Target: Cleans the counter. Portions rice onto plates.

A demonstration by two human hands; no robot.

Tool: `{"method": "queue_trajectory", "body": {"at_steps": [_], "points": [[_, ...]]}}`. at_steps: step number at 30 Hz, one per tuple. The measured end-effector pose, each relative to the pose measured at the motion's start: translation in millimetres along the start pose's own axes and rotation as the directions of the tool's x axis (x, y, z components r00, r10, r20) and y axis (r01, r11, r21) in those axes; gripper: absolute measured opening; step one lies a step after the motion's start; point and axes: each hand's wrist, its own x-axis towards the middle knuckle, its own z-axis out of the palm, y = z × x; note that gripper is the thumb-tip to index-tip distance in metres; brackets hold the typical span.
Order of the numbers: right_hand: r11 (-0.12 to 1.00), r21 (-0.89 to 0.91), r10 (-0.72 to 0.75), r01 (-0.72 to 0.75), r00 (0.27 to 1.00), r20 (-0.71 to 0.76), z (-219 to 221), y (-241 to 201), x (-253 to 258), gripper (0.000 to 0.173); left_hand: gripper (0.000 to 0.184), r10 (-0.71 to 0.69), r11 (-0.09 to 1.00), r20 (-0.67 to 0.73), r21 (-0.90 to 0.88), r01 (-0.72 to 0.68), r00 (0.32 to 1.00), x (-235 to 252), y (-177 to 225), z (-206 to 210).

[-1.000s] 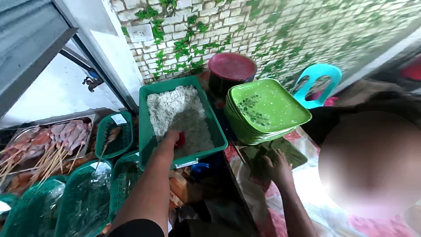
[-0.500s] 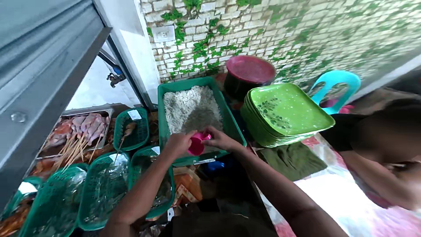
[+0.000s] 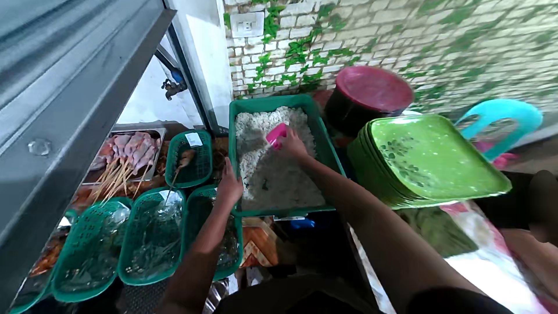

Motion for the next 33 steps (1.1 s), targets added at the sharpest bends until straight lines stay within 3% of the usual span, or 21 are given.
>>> {"method": "queue_trajectory", "body": {"at_steps": [2, 4, 7, 11, 15, 17, 20, 24, 27, 31, 33], "points": [[0.982, -0.172, -0.084, 0.082, 0.996, -0.002, 22, 5, 31, 0.035, 0.082, -0.028, 1.0, 0.05, -0.001, 0.028, 0.998, 5, 3, 0], [0.974, -0.218, -0.062, 0.068, 0.998, 0.034, 39, 0, 46, 0.034, 0.083, -0.043, 0.998, 0.073, 0.04, 0.04, 0.996, 7, 5, -2], [0.99, -0.138, -0.021, 0.023, 1.0, 0.012, 46, -7, 49, 0.037, 0.08, -0.056, 0.997, 0.09, 0.059, 0.051, 0.994, 6, 7, -2], [0.997, -0.01, 0.073, -0.072, 0.989, 0.131, 50, -10, 43, 0.033, 0.081, -0.057, 0.997, 0.083, 0.051, 0.053, 0.995, 5, 8, -2], [0.993, -0.074, -0.062, 0.088, 0.952, 0.301, 86, -8, 33, 0.046, 0.088, -0.062, 0.998, 0.056, 0.031, 0.061, 0.996, 6, 6, 2], [0.985, -0.03, -0.145, 0.171, 0.903, 0.405, 104, -12, 14, 0.048, 0.088, -0.059, 0.998, 0.05, 0.029, 0.057, 0.997, 6, 5, 3], [0.952, -0.004, -0.24, 0.306, 0.754, 0.612, 111, -48, -15, 0.047, 0.088, -0.067, 0.998, 0.052, 0.014, 0.066, 0.996, 6, 3, 3], [0.91, 0.046, -0.33, 0.412, 0.654, 0.68, 129, -66, -33, 0.052, 0.089, -0.056, 0.998, 0.026, 0.017, 0.056, 0.998, 6, 1, 5], [0.91, 0.068, -0.327, 0.41, 0.606, 0.725, 120, -69, -41, 0.051, 0.09, -0.05, 0.998, 0.023, 0.023, 0.05, 0.998, 6, 1, 8], [0.855, 0.203, -0.459, 0.477, 0.515, 0.724, 106, -67, -48, 0.037, 0.092, -0.041, 0.999, 0.017, 0.018, 0.041, 0.999, 8, 0, 8], [0.878, 0.245, -0.441, 0.411, 0.497, 0.747, 89, -66, -50, 0.04, 0.092, -0.045, 0.999, 0.028, 0.013, 0.044, 0.999, 7, 1, 7]]}}
